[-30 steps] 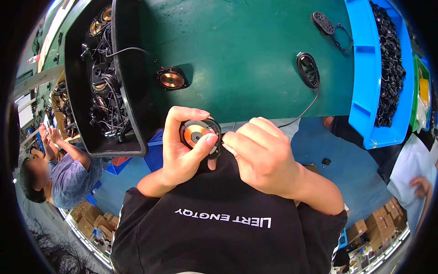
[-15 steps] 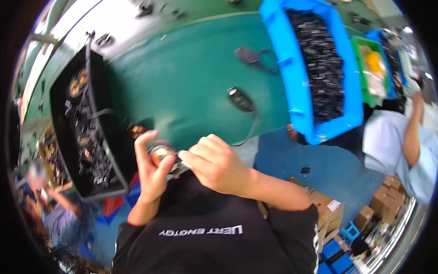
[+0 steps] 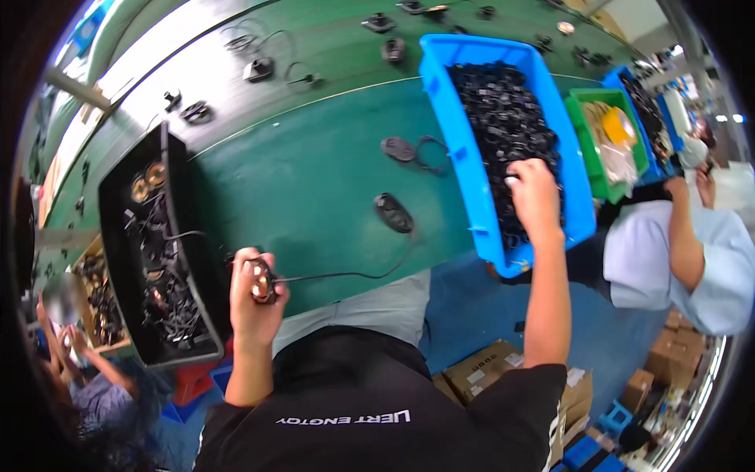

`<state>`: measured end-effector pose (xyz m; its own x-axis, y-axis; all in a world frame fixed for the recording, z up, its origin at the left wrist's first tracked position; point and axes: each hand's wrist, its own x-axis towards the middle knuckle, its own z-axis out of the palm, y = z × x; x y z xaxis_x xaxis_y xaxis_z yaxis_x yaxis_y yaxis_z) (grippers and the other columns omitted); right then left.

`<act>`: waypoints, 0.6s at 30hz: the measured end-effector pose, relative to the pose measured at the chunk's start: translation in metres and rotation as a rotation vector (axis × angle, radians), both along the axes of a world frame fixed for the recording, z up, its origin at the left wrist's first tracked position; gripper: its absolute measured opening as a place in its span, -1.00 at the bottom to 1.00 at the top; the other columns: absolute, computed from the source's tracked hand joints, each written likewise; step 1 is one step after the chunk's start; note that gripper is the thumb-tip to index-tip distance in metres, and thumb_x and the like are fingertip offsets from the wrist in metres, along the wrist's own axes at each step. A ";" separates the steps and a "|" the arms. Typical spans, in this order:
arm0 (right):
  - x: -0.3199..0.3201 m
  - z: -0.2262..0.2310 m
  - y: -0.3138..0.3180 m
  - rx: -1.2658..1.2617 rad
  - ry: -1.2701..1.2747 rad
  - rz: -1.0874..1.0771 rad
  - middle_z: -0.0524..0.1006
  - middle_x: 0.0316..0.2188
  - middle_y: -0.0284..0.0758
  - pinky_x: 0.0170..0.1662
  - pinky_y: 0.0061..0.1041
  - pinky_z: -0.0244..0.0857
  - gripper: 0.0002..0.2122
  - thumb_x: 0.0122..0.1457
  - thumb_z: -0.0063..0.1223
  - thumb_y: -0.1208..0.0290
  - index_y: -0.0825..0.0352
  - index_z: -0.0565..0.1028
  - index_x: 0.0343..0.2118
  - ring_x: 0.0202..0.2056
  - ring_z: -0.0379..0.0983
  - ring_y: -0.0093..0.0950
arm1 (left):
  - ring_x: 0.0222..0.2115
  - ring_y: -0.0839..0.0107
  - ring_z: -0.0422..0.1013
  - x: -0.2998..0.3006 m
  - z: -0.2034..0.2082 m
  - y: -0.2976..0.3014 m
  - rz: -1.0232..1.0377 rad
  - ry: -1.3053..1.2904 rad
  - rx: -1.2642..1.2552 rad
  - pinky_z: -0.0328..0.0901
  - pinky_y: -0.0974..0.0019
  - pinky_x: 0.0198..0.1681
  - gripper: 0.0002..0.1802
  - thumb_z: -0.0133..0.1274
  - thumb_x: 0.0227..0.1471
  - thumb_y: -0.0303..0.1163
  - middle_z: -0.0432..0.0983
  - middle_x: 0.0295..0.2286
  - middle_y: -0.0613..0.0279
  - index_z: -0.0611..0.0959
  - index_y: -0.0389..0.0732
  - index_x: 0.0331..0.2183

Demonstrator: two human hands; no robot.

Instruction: Assembling electronic speaker components by connecting wires and fitting parts together on a factory assembly line.

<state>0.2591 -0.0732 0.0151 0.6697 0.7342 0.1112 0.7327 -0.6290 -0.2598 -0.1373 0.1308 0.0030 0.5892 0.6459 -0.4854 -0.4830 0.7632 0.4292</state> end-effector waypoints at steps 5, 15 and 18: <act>0.005 -0.004 -0.005 0.141 -0.061 0.019 0.45 -0.41 -0.28 -0.28 -0.45 0.28 -0.87 -0.05 0.09 0.60 0.37 0.41 -0.40 -0.42 0.37 -0.35 | -0.60 0.41 0.40 0.009 0.001 -0.008 -0.119 0.375 0.433 0.22 0.41 -0.69 -0.50 0.24 -0.34 -0.68 0.46 -0.43 0.18 0.42 -0.16 -0.29; -0.007 0.008 0.017 0.265 0.147 -0.159 0.49 -0.36 -0.27 -0.30 -0.49 0.28 -0.76 -0.06 0.10 0.63 0.36 0.46 -0.26 -0.46 0.34 -0.37 | -0.57 0.48 0.38 0.002 -0.001 -0.009 -0.187 0.724 1.222 0.35 0.44 -0.47 -0.64 0.37 -0.32 -0.52 0.46 -0.43 0.25 0.52 -0.24 -0.43; 0.009 -0.001 -0.001 0.174 -0.014 -0.017 0.49 -0.30 -0.23 -0.29 -0.50 0.28 -0.69 -0.04 0.09 0.62 0.32 0.47 -0.16 -0.44 0.34 -0.38 | -0.51 0.45 0.42 0.004 0.001 -0.010 -0.200 0.803 1.309 0.36 0.43 -0.42 -0.67 0.35 -0.30 -0.56 0.42 -0.32 0.22 0.51 -0.24 -0.45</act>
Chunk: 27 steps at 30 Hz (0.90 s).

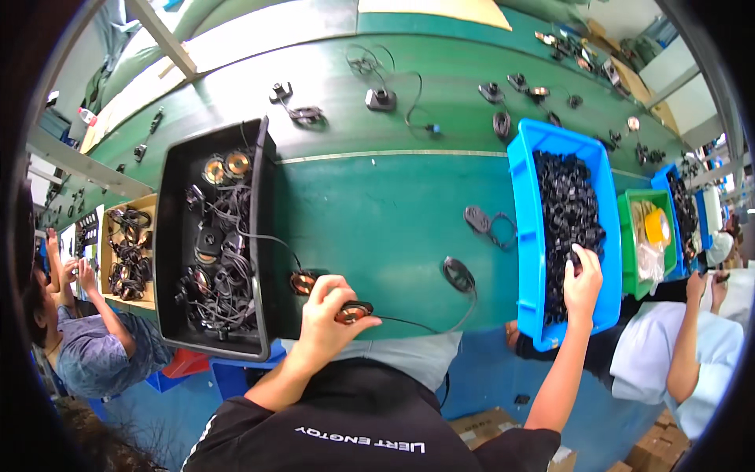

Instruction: Assembling electronic speaker components by connecting wires and fitting parts together on a factory assembly line.

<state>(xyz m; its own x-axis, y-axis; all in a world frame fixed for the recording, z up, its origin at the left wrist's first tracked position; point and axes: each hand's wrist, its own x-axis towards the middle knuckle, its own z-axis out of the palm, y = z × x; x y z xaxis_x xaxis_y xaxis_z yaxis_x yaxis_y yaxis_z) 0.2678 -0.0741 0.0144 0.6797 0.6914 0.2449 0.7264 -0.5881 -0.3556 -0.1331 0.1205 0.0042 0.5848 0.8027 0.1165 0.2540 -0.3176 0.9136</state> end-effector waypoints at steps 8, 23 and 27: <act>-0.145 0.047 0.051 0.524 0.548 0.303 0.50 -0.20 -0.22 -0.35 -0.54 0.35 -0.78 -0.14 0.06 0.78 0.34 0.40 -0.43 -0.45 0.41 -0.50 | -0.26 0.29 0.46 -0.001 -0.012 0.011 -0.227 -0.133 -0.125 0.38 0.36 -0.24 -0.82 0.15 -0.14 -0.71 0.24 -0.10 0.18 0.52 -0.21 -0.54; -0.233 0.005 0.109 0.392 0.912 0.799 0.37 -0.13 -0.22 -0.17 -0.49 0.36 -0.56 -0.06 0.05 0.78 0.44 0.41 -0.03 -0.24 0.39 -0.40 | -0.22 0.34 0.27 0.017 -0.023 0.000 -0.152 -0.749 -0.971 0.24 0.29 -0.16 -0.35 -0.08 0.02 -0.16 0.24 -0.07 0.07 0.18 -0.10 0.13; -0.248 0.011 0.113 0.455 1.246 0.494 0.38 -0.16 -0.22 -0.15 -0.52 0.29 -0.60 -0.07 0.06 0.76 0.45 0.44 -0.08 -0.22 0.36 -0.39 | -0.26 0.39 0.22 0.021 -0.024 0.000 -0.201 -0.691 -0.871 0.19 0.35 -0.18 -0.34 -0.16 0.08 -0.19 0.21 -0.08 0.12 0.11 -0.12 0.18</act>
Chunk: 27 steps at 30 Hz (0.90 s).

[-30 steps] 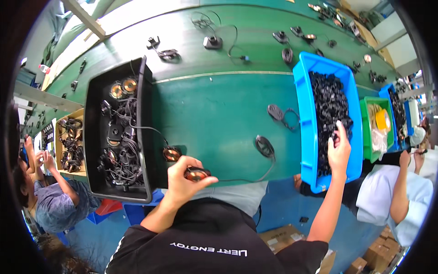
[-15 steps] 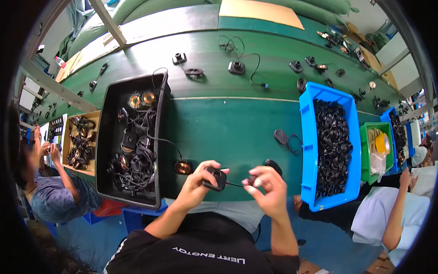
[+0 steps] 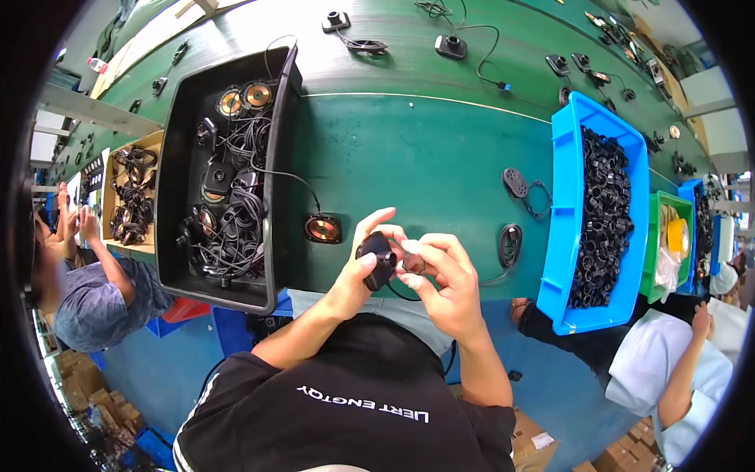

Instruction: Assembling electronic speaker components by connecting wires and fitting parts together on a factory assembly line.

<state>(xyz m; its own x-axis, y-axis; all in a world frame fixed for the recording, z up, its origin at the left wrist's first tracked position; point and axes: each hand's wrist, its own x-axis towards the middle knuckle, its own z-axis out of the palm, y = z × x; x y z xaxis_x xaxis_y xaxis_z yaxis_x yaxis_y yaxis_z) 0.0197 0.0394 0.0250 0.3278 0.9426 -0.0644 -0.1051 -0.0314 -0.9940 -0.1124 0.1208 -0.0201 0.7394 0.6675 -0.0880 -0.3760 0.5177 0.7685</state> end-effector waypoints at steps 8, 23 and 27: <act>-0.002 -0.019 0.004 0.069 -0.279 -0.036 0.44 -0.22 -0.25 -0.17 -0.45 0.27 -0.66 -0.18 0.13 0.65 0.36 0.54 -0.24 -0.23 0.35 -0.37 | 0.08 0.24 0.03 0.004 -0.008 -0.004 0.049 0.017 0.207 -0.06 0.20 0.15 -0.59 -0.15 0.09 -0.20 0.01 0.14 0.13 0.35 -0.19 -0.06; 0.087 -0.076 0.041 0.736 -0.981 0.628 0.53 -0.22 -0.13 -0.14 -0.48 0.35 -0.70 0.13 0.04 0.49 0.44 0.44 -0.06 -0.28 0.48 -0.38 | -0.30 0.43 0.16 0.000 -0.004 -0.001 -0.026 0.200 0.482 0.14 0.41 -0.18 -0.45 -0.29 0.22 -0.16 0.15 -0.20 0.21 0.12 -0.14 0.17; 0.080 -0.071 0.031 0.457 -0.950 0.557 0.53 -0.27 -0.17 -0.15 -0.48 0.36 -0.74 0.15 0.02 0.48 0.43 0.44 -0.10 -0.30 0.47 -0.39 | -0.30 0.41 0.16 -0.002 -0.002 -0.004 -0.051 0.201 0.466 0.14 0.39 -0.17 -0.45 -0.29 0.22 -0.15 0.16 -0.20 0.21 0.12 -0.15 0.17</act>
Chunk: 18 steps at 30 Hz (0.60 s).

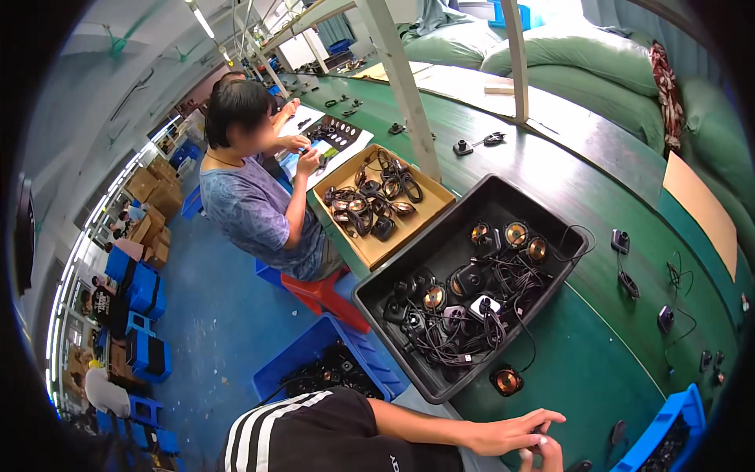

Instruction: Assembling electronic speaker components by connecting wires and fitting parts together on a factory assembly line.

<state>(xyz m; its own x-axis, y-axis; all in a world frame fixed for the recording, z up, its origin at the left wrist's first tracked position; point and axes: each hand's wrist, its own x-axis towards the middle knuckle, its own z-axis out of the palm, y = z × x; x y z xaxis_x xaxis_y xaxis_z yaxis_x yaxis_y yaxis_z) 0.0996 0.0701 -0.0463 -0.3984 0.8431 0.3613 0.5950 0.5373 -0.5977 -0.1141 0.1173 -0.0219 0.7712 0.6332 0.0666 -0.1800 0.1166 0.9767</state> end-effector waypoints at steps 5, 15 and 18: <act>-0.015 0.010 -0.015 -0.264 0.011 -0.233 0.52 -0.33 -0.22 -0.16 -0.47 0.38 -0.79 0.18 -0.01 0.46 0.42 0.44 -0.15 -0.34 0.47 -0.40 | -0.28 0.39 0.17 0.000 0.003 -0.002 -0.012 -0.007 -0.048 0.13 0.37 -0.14 -0.45 -0.28 0.23 -0.14 0.18 -0.18 0.20 0.15 -0.17 0.16; -0.058 0.046 -0.051 -0.605 0.145 -0.601 0.52 -0.41 -0.28 -0.19 -0.45 0.39 -0.84 0.21 -0.03 0.44 0.40 0.45 -0.22 -0.40 0.46 -0.39 | -0.19 0.44 0.18 0.009 0.001 -0.009 0.001 -0.181 -0.029 0.10 0.37 -0.06 -0.51 -0.28 0.24 -0.13 0.21 -0.14 0.20 0.25 -0.20 0.10; -0.090 0.075 -0.048 -0.325 0.404 -0.605 0.54 -0.36 -0.22 -0.26 -0.39 0.35 -0.81 0.13 0.03 0.48 0.39 0.47 -0.21 -0.41 0.46 -0.33 | -0.21 0.49 0.19 0.018 0.000 -0.013 0.009 -0.275 -0.235 0.11 0.40 -0.09 -0.51 -0.23 0.22 -0.06 0.26 -0.18 0.25 0.32 -0.20 0.04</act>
